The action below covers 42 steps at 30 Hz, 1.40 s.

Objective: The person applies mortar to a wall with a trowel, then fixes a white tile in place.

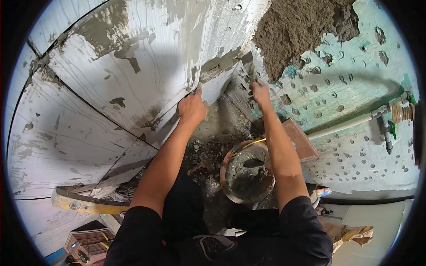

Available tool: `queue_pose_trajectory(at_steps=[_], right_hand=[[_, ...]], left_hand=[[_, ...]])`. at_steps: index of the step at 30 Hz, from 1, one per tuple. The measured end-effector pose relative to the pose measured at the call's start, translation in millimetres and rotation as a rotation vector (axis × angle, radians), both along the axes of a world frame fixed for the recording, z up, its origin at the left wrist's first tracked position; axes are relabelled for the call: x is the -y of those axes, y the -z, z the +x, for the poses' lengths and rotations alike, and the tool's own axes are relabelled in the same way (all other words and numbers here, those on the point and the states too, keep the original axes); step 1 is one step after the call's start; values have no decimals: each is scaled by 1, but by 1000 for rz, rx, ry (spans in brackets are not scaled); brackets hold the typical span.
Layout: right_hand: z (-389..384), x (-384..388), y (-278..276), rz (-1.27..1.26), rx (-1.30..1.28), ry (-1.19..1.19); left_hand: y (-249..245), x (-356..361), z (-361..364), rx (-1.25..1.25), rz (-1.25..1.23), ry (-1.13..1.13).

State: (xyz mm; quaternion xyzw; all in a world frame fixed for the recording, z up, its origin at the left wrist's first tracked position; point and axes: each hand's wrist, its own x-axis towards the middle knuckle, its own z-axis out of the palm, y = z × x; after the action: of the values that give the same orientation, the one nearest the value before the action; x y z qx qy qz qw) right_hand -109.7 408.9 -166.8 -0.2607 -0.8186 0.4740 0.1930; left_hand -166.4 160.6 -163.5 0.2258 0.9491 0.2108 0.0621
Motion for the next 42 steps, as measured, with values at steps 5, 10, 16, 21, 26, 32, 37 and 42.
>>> queue_pose_trajectory(at_steps=[5,10,16,21,26,32,37,42], right_hand=[[-36,-8,-6,-200,118,-18],[-43,22,-21,-200,192,-77],[-30,62,-33,243,355,-340],[-17,104,-54,-236,268,-140],[-13,94,-35,-677,107,-109],[8,64,-27,-1202,-219,-116],[-19,39,18,-662,-288,30],[-47,25,69,379,-318,7]], left_hand=[[7,0,-3,-15,18,5],[5,3,-1,-3,32,15],[5,1,-4,1,29,27],[10,2,-6,-17,50,34],[6,3,-4,-20,39,53],[7,5,-4,-41,66,50],[16,4,-5,-84,91,37],[17,3,-5,-74,79,25]])
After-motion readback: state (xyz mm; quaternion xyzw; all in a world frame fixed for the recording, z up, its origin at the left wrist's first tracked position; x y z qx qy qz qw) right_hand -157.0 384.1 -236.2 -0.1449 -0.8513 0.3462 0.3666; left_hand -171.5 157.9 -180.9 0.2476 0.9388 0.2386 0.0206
